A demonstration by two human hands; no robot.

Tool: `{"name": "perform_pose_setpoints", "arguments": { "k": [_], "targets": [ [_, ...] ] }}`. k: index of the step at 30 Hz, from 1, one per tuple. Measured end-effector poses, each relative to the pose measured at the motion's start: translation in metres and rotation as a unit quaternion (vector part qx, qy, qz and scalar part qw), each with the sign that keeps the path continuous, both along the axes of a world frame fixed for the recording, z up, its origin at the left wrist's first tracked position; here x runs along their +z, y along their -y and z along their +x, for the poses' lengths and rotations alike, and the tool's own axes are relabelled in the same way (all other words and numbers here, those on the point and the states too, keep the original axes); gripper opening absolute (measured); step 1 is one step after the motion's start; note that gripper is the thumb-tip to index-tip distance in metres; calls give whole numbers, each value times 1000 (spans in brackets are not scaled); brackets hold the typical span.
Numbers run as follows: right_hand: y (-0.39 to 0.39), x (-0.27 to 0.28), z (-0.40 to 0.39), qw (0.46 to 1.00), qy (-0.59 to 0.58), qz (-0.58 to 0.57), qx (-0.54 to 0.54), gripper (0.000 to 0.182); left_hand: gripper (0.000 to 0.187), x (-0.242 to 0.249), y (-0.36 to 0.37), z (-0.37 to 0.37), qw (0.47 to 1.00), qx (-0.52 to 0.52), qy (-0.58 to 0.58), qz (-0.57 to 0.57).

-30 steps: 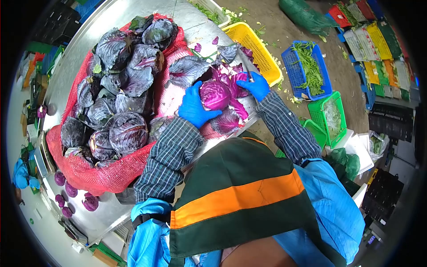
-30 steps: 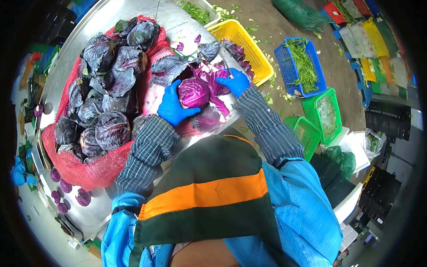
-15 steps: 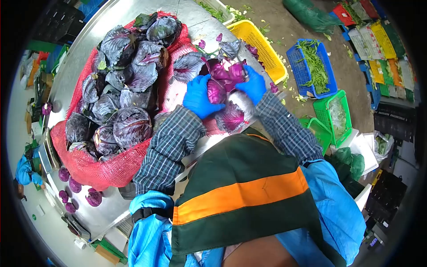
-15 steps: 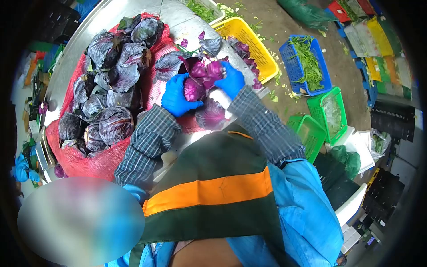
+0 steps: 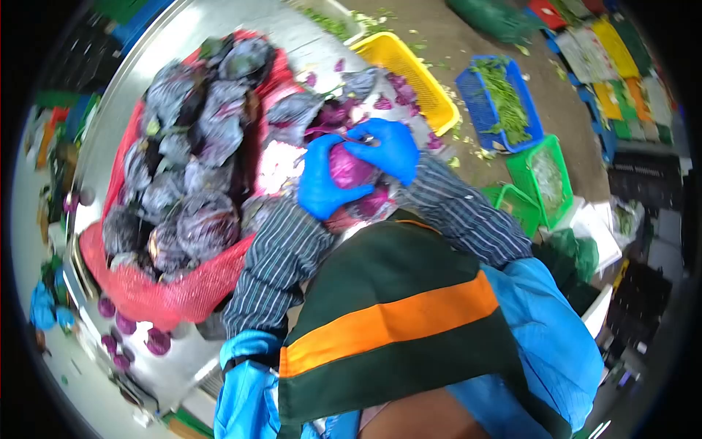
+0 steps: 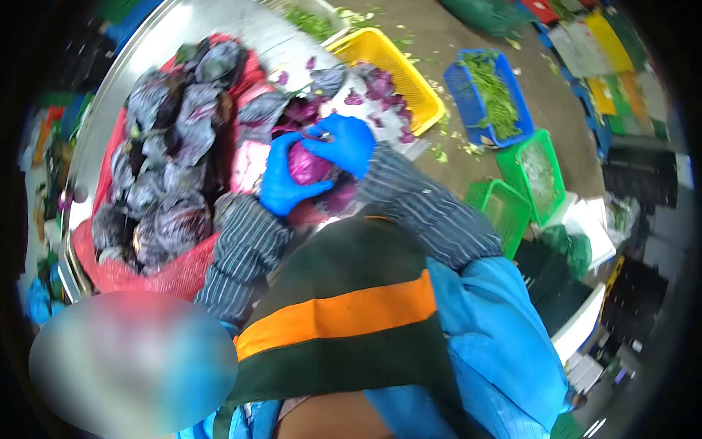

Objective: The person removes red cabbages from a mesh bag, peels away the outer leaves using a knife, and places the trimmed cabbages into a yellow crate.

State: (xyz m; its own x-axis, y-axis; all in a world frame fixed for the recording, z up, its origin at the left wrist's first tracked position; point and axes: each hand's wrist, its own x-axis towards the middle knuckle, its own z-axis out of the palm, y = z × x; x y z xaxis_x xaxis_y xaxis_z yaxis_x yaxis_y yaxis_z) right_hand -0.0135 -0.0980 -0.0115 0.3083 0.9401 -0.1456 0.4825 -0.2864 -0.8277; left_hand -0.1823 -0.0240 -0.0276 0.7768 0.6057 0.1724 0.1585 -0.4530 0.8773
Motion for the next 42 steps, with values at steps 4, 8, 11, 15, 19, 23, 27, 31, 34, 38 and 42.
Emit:
{"name": "perform_pose_setpoints", "arguments": {
  "k": [4, 8, 11, 15, 19, 23, 27, 31, 34, 38, 42],
  "targets": [
    [-3, -41, 31, 975, 213, 55, -45, 27, 88, -3, 1, -5, 1000, -13, -4, -18],
    [17, -63, 114, 949, 228, -217, -18, 40, 93, -25, -4, -10, 982, 103, 14, -155],
    [32, -39, 72, 983, 152, 14, -97, 71, 92, -42, -10, 0, 951, 167, 16, -261],
    [21, -29, 7, 998, -35, -40, -22, 59, 88, -92, -4, 21, 922, 228, 19, -313],
    [17, -42, 3, 998, -21, -20, -49, 56, 72, -110, -9, 18, 855, 222, 129, -450],
    [15, -46, 8, 999, 30, -22, -24, 52, 71, -107, -11, 15, 914, 197, 60, -350],
    [16, -42, 10, 997, 72, -27, -33, 46, 80, -94, -12, 16, 944, 169, 19, -284],
    [14, -45, 13, 995, 84, -34, -34, 41, 80, -93, -12, 14, 971, 144, -10, -188],
    [15, -48, 15, 997, 61, -23, -46, 39, 81, -92, -13, 13, 968, 132, -7, -212],
    [12, -42, 15, 993, 109, -39, -34, 38, 83, -85, -10, 14, 976, 136, -39, -167],
    [10, -47, 16, 986, 155, -54, -18, 38, 94, -79, -7, 13, 977, 127, -21, -172]
  ]
}}
